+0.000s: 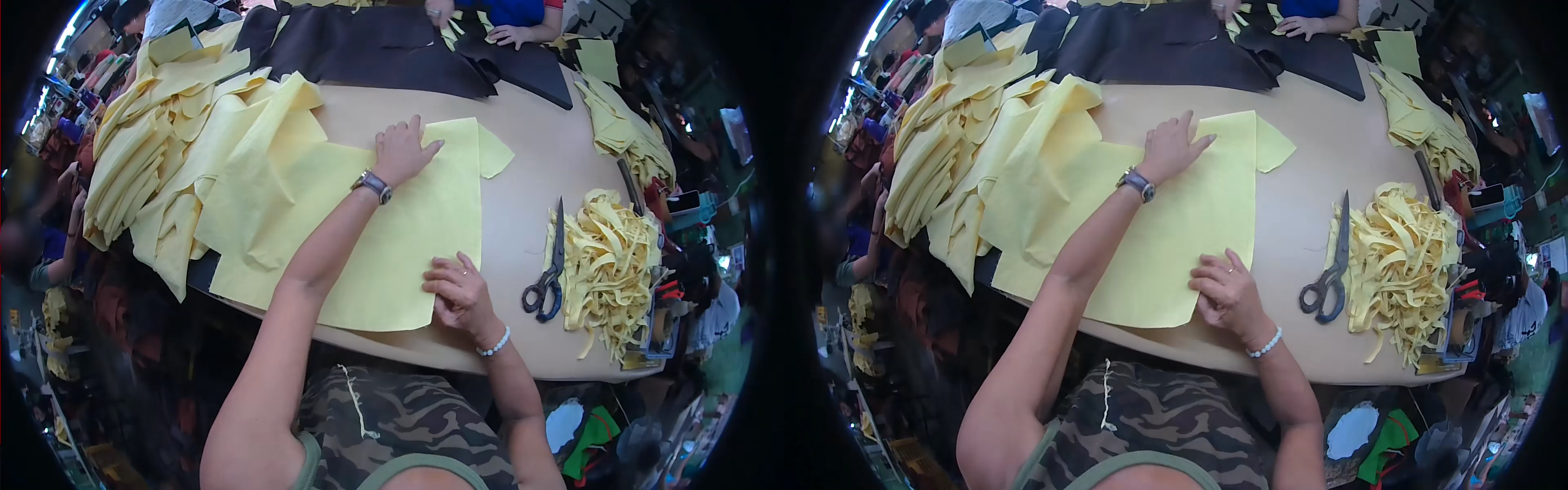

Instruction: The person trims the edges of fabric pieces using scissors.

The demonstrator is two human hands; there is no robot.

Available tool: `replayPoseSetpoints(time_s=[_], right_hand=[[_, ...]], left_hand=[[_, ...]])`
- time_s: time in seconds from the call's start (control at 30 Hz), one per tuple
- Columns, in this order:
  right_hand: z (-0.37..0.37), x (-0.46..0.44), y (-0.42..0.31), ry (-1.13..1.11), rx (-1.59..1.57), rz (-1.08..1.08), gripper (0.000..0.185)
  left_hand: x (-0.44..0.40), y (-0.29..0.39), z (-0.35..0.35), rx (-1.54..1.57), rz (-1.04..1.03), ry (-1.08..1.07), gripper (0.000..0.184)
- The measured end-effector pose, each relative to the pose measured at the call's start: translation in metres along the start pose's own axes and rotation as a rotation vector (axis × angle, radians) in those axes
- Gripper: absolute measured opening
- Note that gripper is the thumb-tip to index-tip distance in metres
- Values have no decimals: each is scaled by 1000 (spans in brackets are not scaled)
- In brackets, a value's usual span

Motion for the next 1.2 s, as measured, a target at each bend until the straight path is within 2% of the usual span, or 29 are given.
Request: replayPoseSetpoints(time_s=[0.03, 0.13, 0.23, 0.33, 0.47, 0.57, 0.67, 0.77, 0.87, 0.9, 0.97, 1.07, 1.2], right_hand=[[-1, 0, 0, -21, -41, 9, 22], [-3, 0, -1, -46, -60, 35, 20], [-3, -2, -3, -76, -124, 61, 20], [-4, -1, -9, -125, -178, 78, 18], [-1, -1, -9, -170, -210, 120, 17], [1, 0, -9, -153, -205, 137, 18], [4, -3, -9, -128, -169, 132, 17], [6, -1, -4, -146, -169, 86, 17], [13, -4, -9, -103, -136, 32, 24], [16, -5, -13, -78, -117, 13, 28], [16, -6, -17, -164, -53, 9, 43], [4, -4, -22, -311, 21, 17, 61], [-5, 1, -33, -470, 15, 53, 71]], left_hand=[[-10, 1, 3, 95, 67, -94, 60], [-36, -8, -19, 309, 15, -92, 63], [-50, 0, -24, 839, -7, -224, 62], [-58, 10, -16, 1292, 66, -478, 57], [-91, 4, 8, 1232, -160, -284, 51], [-104, -11, 35, 1146, -191, -168, 57], [-110, -27, 39, 883, -189, 45, 61], [-117, -59, -4, 195, -229, 283, 64], [-84, -46, -10, -24, -159, 376, 64], [-69, -39, -11, -129, -218, 357, 62], [-38, -24, -11, -340, -332, 321, 61], [1, -10, -20, -410, -509, 112, 60], [7, -21, -42, -350, -459, -37, 62]])
Point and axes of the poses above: each hand's wrist, its own x-axis away from the middle knuckle, its own z-axis out of the back of the hand, y = z × x, the point moved 1 cm from there along -x, towards the middle knuckle, and after that the axes turned 6 degrees about -x, right-handed, at the moved point
